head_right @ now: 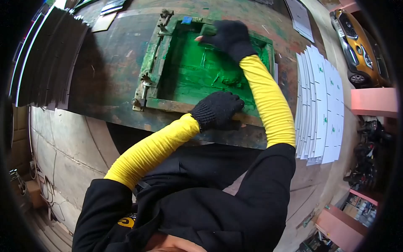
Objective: Perform manual silk screen printing on stacks of paper sheets.
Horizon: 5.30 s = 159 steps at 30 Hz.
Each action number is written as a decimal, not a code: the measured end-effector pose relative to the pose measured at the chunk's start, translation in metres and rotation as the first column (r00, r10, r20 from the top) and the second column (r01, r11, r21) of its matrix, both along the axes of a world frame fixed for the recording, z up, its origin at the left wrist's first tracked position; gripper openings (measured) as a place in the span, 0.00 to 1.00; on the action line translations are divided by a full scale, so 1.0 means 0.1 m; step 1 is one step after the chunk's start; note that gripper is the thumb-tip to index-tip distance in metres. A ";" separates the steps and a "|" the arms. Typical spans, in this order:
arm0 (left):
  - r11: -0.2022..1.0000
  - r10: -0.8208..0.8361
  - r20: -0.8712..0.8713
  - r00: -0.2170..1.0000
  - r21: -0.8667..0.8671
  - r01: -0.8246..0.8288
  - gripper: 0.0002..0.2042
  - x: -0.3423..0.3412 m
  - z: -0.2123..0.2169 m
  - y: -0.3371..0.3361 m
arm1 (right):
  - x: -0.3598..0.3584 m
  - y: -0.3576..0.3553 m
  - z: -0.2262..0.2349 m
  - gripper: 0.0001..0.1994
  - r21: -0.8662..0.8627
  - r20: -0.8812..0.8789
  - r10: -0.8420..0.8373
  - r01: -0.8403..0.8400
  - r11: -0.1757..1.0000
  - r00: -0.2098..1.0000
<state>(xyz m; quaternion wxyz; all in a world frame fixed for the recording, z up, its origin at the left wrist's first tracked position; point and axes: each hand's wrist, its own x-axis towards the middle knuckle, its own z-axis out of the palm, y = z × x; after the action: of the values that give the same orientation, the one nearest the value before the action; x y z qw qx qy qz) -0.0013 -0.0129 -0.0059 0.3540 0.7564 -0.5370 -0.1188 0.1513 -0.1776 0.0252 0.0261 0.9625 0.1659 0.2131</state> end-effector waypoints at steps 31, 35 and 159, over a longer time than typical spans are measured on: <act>0.998 -0.021 0.049 0.999 -0.053 0.024 0.26 -0.09 -0.01 -0.05 | -0.74 -0.88 0.15 0.22 0.248 -0.365 -0.289 0.391 0.886 0.885; 0.999 -0.007 0.085 0.996 -0.044 0.011 0.25 -0.11 0.01 -0.02 | -0.16 -0.37 -0.06 0.24 0.071 -0.053 -0.194 0.198 0.978 0.979; 0.855 0.449 -0.054 0.892 -0.264 -0.447 0.19 -0.10 1.62 1.27 | -0.73 -0.39 -0.04 0.74 -0.168 -0.691 -0.188 0.097 0.981 0.698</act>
<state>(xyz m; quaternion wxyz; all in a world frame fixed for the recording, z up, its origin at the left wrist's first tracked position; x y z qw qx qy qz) -0.0116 0.1138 0.1560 0.4688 0.8058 -0.3592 0.0443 0.0779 -0.2162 0.0215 0.0345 0.9775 0.1005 -0.1821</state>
